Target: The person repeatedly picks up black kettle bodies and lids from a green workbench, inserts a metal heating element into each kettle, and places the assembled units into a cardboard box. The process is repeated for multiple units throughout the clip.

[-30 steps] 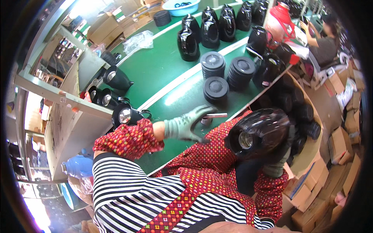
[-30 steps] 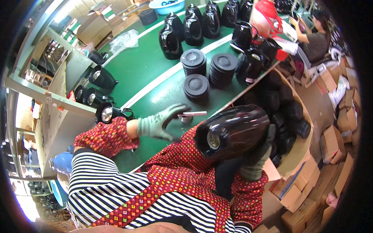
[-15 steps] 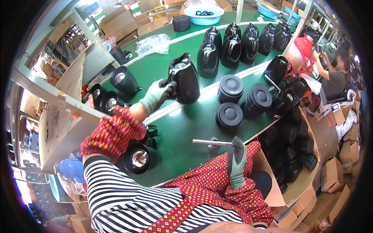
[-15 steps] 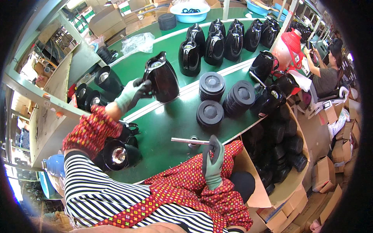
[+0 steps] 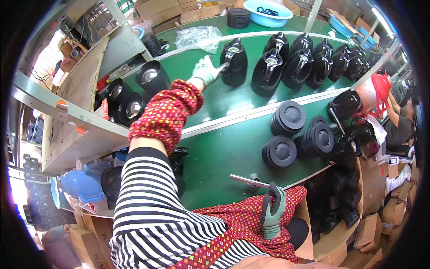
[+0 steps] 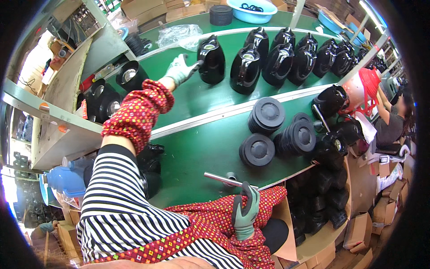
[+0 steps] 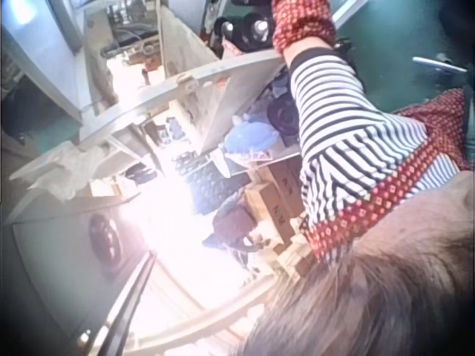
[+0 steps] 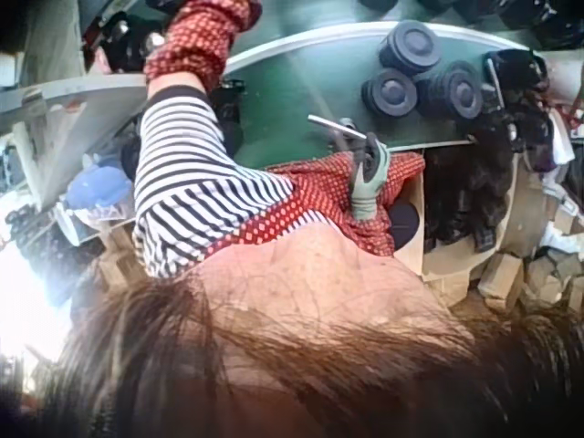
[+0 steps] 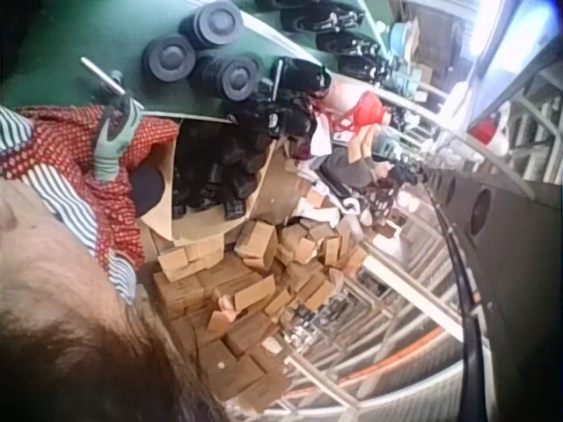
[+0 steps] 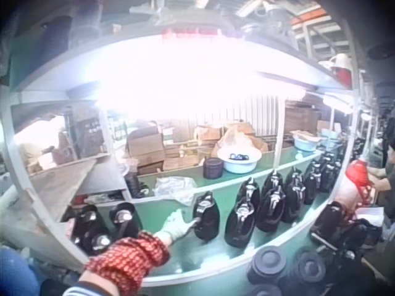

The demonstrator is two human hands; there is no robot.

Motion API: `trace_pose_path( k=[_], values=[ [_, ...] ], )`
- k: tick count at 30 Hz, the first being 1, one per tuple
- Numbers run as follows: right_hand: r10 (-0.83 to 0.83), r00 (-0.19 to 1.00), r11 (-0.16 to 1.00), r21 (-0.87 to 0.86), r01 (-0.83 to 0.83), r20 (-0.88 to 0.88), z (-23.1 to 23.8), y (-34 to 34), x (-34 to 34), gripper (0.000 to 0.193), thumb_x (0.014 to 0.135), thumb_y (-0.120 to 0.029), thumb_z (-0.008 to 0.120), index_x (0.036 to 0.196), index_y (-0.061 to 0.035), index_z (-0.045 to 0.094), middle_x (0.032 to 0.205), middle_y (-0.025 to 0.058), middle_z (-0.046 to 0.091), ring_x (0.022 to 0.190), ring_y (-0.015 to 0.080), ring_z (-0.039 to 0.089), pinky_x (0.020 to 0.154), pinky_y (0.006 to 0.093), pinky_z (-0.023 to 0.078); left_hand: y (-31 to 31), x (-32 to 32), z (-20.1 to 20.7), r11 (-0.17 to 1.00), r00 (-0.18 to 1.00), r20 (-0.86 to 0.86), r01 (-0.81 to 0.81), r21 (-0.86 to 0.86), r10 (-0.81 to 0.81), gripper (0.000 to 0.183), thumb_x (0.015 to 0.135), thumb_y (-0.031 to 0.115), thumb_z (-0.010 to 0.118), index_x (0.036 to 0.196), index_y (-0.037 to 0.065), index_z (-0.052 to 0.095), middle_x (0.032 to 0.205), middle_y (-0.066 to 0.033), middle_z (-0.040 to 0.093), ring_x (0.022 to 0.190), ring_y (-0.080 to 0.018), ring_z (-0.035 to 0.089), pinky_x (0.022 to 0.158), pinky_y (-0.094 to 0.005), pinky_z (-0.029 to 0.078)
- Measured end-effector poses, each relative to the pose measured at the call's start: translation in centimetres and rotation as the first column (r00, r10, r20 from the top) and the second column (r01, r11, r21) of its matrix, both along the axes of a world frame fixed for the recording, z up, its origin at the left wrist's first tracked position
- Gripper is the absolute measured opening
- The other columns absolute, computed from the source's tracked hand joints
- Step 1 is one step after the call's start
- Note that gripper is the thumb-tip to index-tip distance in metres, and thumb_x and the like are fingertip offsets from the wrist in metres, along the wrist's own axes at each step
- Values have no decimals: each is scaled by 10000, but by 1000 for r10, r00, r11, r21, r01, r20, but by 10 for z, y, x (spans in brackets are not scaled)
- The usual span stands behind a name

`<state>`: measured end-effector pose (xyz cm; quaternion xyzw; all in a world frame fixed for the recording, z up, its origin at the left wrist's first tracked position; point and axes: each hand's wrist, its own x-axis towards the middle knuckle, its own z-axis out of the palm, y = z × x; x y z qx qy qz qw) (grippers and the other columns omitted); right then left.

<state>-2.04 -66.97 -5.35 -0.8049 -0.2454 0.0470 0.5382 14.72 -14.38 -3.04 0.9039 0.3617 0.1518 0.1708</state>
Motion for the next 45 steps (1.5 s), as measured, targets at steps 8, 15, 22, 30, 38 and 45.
trace_pose_path(
  k=[8, 15, 22, 30, 38, 45],
  values=[
    [38, 998, 999, -28, -37, 43, 1, 5, 1, 399, 993, -69, 644, 1376, 41, 611, 1289, 171, 648, 1135, 273, 658, 977, 360, 540, 97, -135, 82, 893, 550, -733, -52, 448, 400, 836, 803, 642, 807, 1453, 139, 650, 1529, -192, 551, 1427, -457, 473, 1138, -639, 392],
    [75, 996, 996, -41, -74, 41, 1, 6, 1, 480, 910, -39, 725, 1379, 6, 633, 1291, 183, 664, 1025, 313, 648, 940, 430, 533, 132, -153, 43, 935, 724, -651, 23, 355, 230, 624, 870, 356, 843, 1418, 154, 623, 1414, -171, 625, 1268, -358, 656, 1048, -506, 524],
    [89, 995, 996, -14, -89, 35, 59, -2, 31, 536, 969, -35, 701, 1480, 11, 544, 1392, 156, 603, 1285, 281, 617, 1080, 374, 502, -29, -138, 119, 624, 732, -558, 657, 423, -391, 607, 783, 201, 834, 1356, 120, 650, 1464, -168, 585, 1159, -350, 652, 1022, -479, 511],
    [222, 841, 950, 305, -72, -494, 149, -9, 77, 950, 949, -525, 796, 1619, -5, 369, 1381, 110, 631, 1062, 170, 671, 872, 324, 568, -248, -165, 192, -204, 29, -520, 900, 385, -854, 256, 823, 207, 703, 1042, 85, 756, 1513, -112, 557, 1133, -242, 626, 1063, -422, 493],
    [419, 688, 839, 542, -44, -593, 132, -138, 14, 541, 1044, -304, 704, 1442, 47, 600, 1348, 115, 705, 1203, 203, 688, 1094, 345, 519, -373, -160, 216, -232, -184, -165, 905, 355, -969, 599, 791, 187, 793, 1369, 99, 666, 1491, -174, 557, 1337, -353, 575, 1133, -492, 480],
    [347, 801, 625, 757, 191, -488, 35, -221, -26, 547, 1091, -316, 603, 1528, 2, 517, 1467, 192, 623, 1317, 315, 633, 1132, 466, 520, -350, -143, 92, 154, 475, 443, 794, -588, -760, 758, 903, 21, 768, 1595, 60, 460, 1544, -137, 554, 1386, -235, 565, 1095, -372, 506]
  ],
)
